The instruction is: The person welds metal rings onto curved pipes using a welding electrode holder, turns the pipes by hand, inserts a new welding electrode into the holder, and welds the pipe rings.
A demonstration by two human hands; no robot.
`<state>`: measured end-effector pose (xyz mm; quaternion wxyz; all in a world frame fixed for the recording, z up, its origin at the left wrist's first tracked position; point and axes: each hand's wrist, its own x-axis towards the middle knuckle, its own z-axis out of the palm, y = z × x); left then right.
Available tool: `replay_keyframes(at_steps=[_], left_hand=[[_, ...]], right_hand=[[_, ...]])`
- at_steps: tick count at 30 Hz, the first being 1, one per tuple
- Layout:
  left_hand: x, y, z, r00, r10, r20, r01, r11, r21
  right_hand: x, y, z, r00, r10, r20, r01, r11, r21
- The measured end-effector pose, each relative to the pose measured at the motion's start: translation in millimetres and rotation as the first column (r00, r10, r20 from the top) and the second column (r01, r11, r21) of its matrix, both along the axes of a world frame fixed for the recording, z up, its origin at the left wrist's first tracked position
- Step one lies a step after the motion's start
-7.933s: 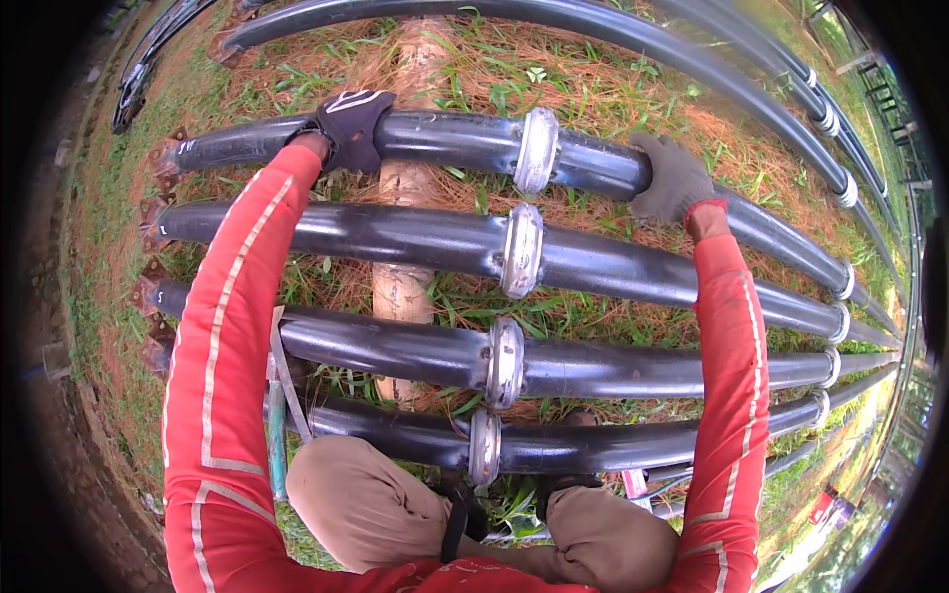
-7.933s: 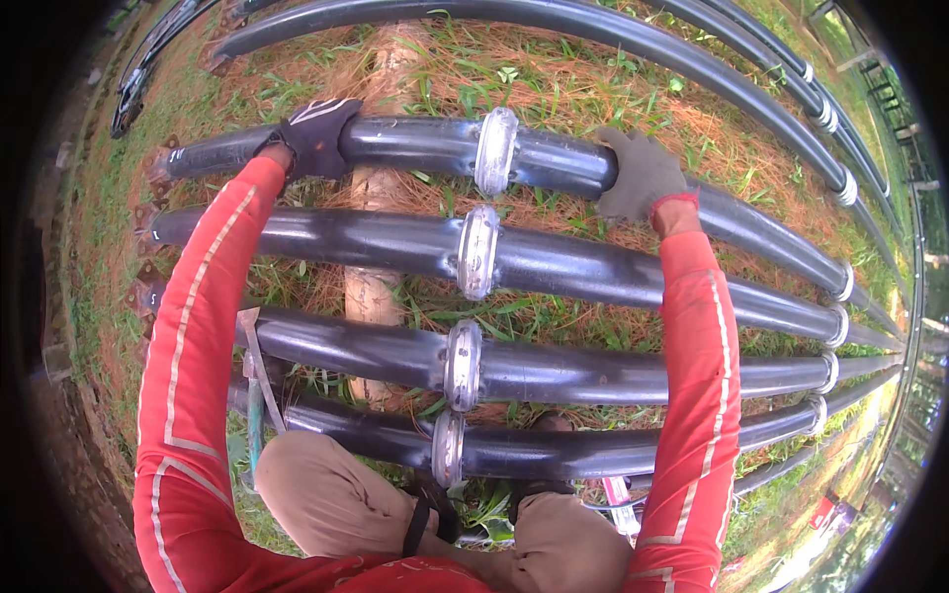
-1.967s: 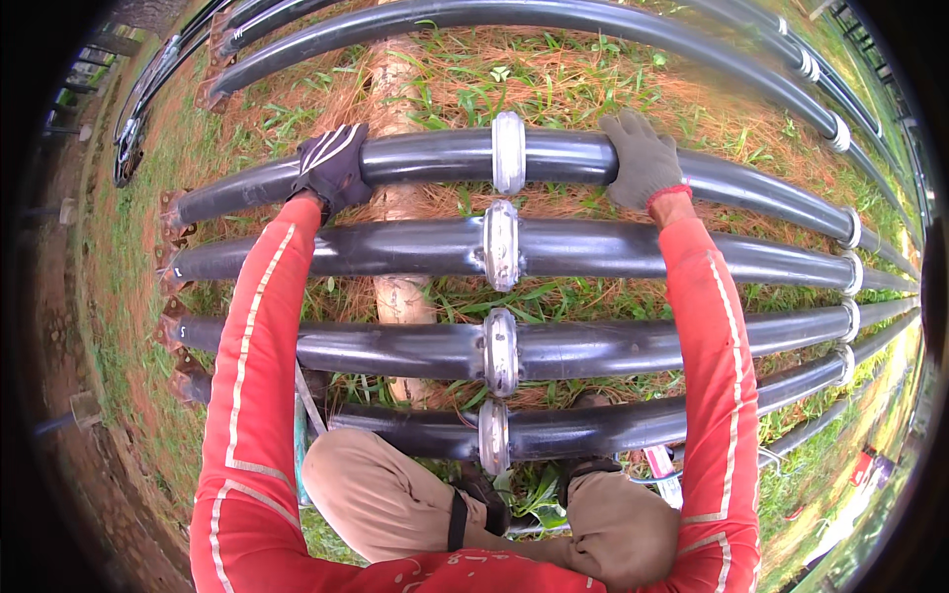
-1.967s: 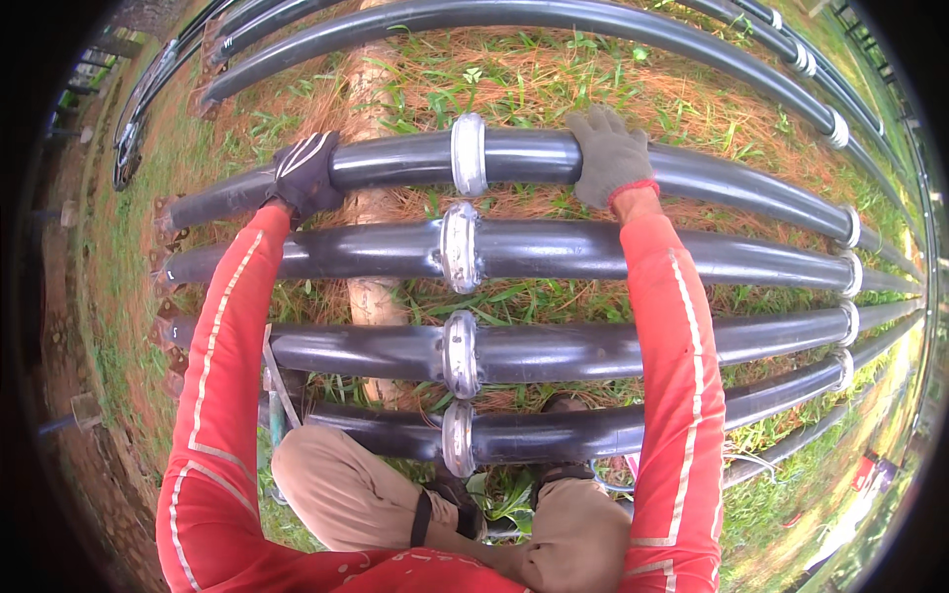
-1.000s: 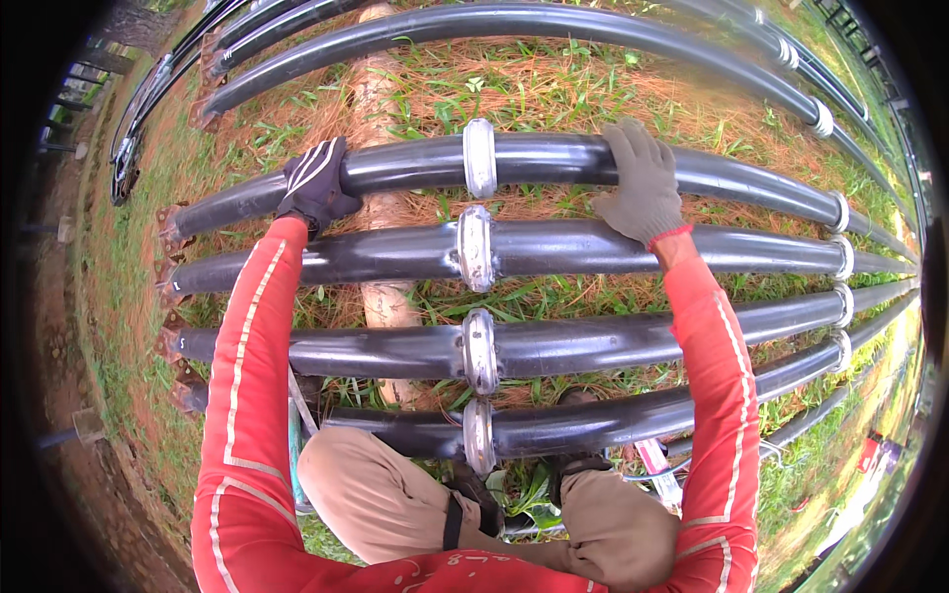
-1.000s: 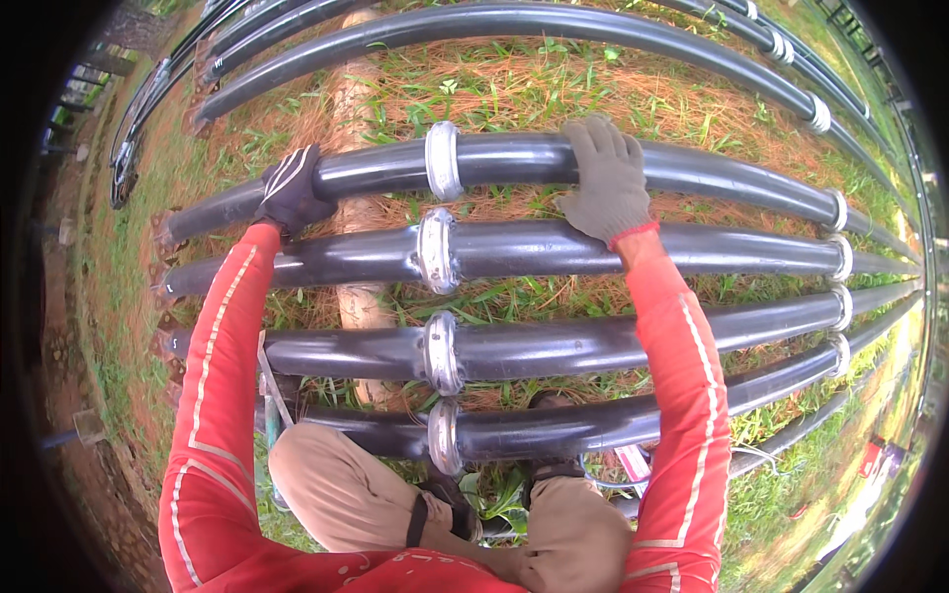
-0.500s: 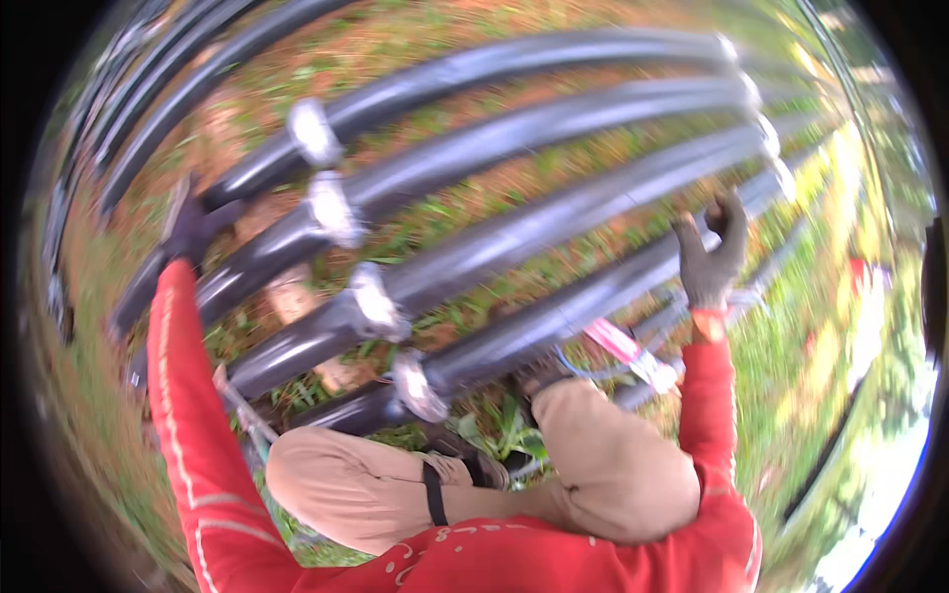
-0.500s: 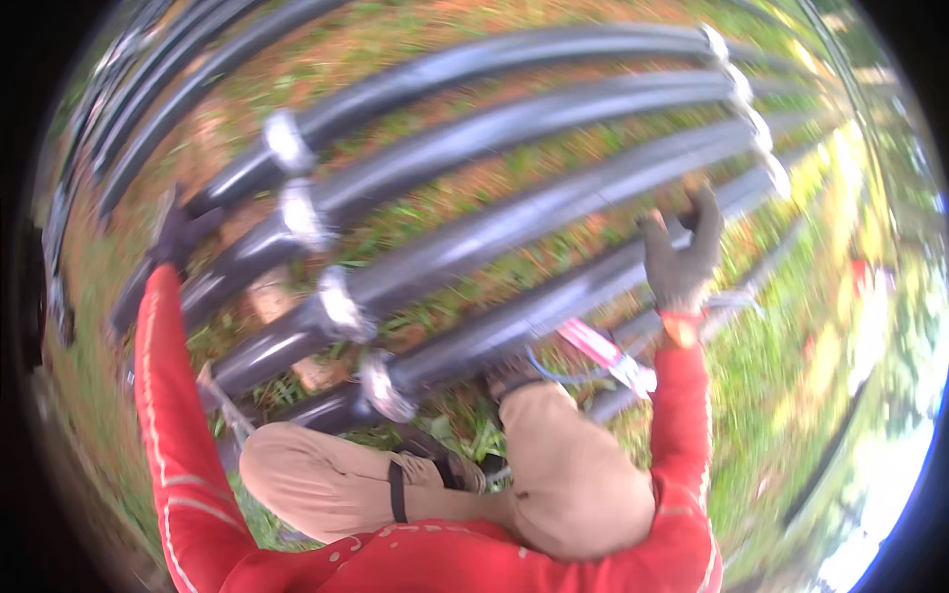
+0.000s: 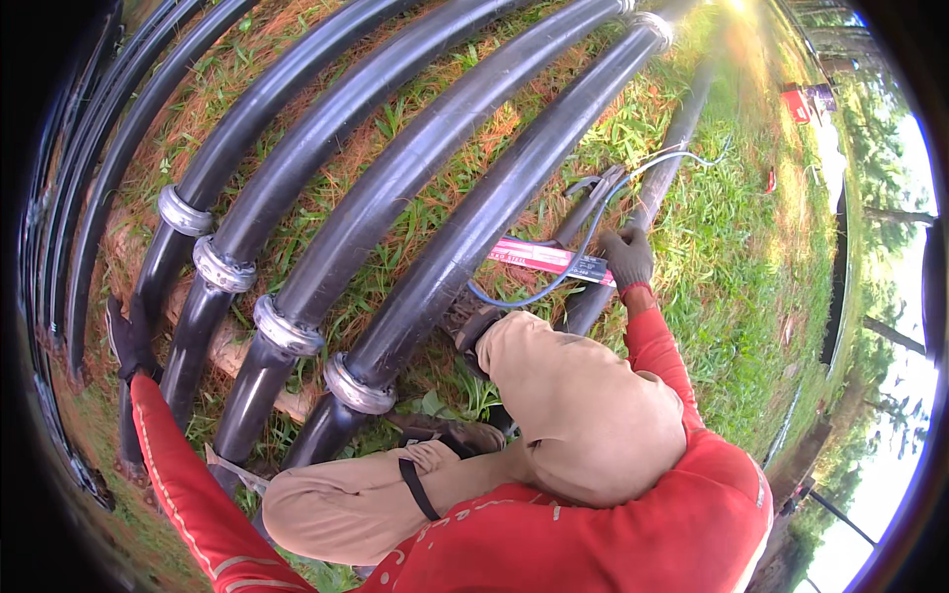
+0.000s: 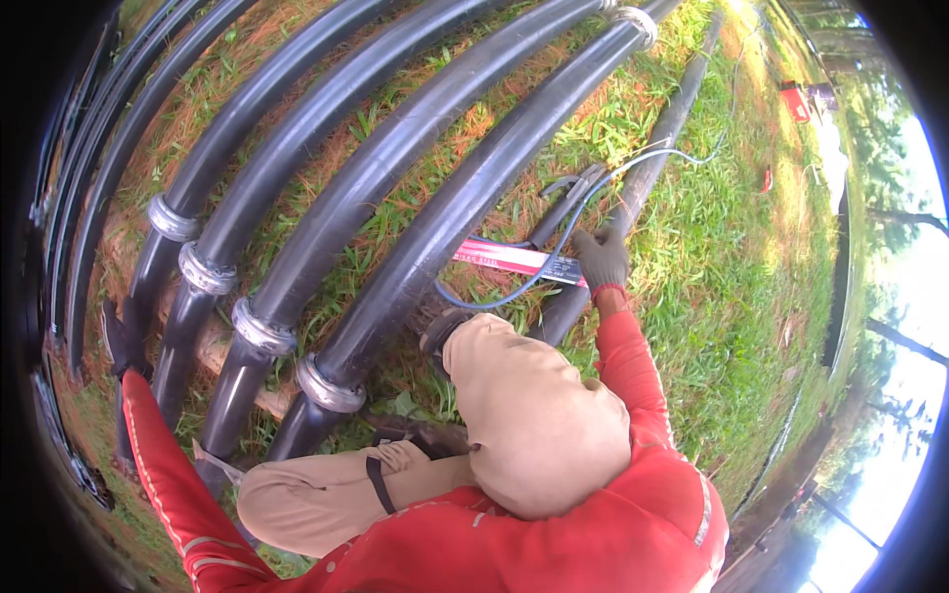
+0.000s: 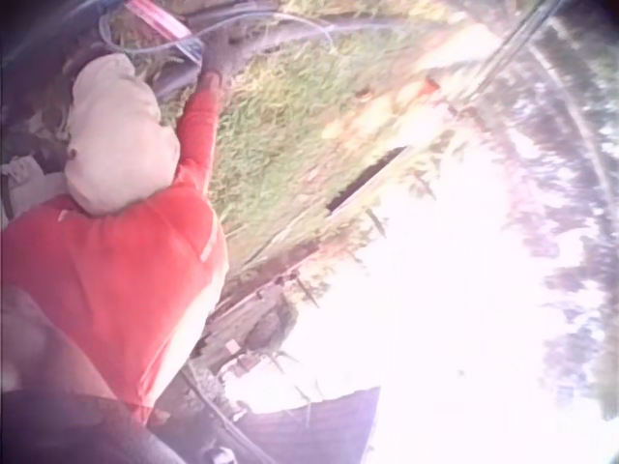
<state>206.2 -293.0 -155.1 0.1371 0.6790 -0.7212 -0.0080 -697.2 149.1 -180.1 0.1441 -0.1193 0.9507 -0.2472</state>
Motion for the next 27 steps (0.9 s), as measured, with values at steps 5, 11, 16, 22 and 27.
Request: replay_keyframes(at_steps=[5,11,16,22,27], left_hand=[[65.2,-16.4,21.4,0.989,0.060,0.135,-0.055,0.998,-0.038],[-40.3,29.2,57.8,0.870,0.062,-0.489,-0.176,0.966,-0.191],[-184.8,99.1,146.9,0.474,0.172,-0.864,-0.407,0.912,-0.041],[-219.3,157.9,198.9,0.179,0.322,-0.930,-0.410,0.883,0.227],[-225.4,190.8,213.3,-0.077,0.285,-0.955,-0.249,0.922,0.295]], right_hand=[[40.8,-56.1,-25.2,0.916,0.383,0.117,-0.396,0.911,0.114],[4.0,-92.5,-45.2,0.861,0.475,0.183,-0.507,0.769,0.390],[8.8,-103.3,-52.4,0.861,0.469,0.196,-0.504,0.735,0.454],[7.5,-105.2,-59.5,0.888,0.420,0.187,-0.459,0.803,0.380],[-5.0,-95.8,-58.8,0.955,0.252,0.155,-0.273,0.953,0.130]])
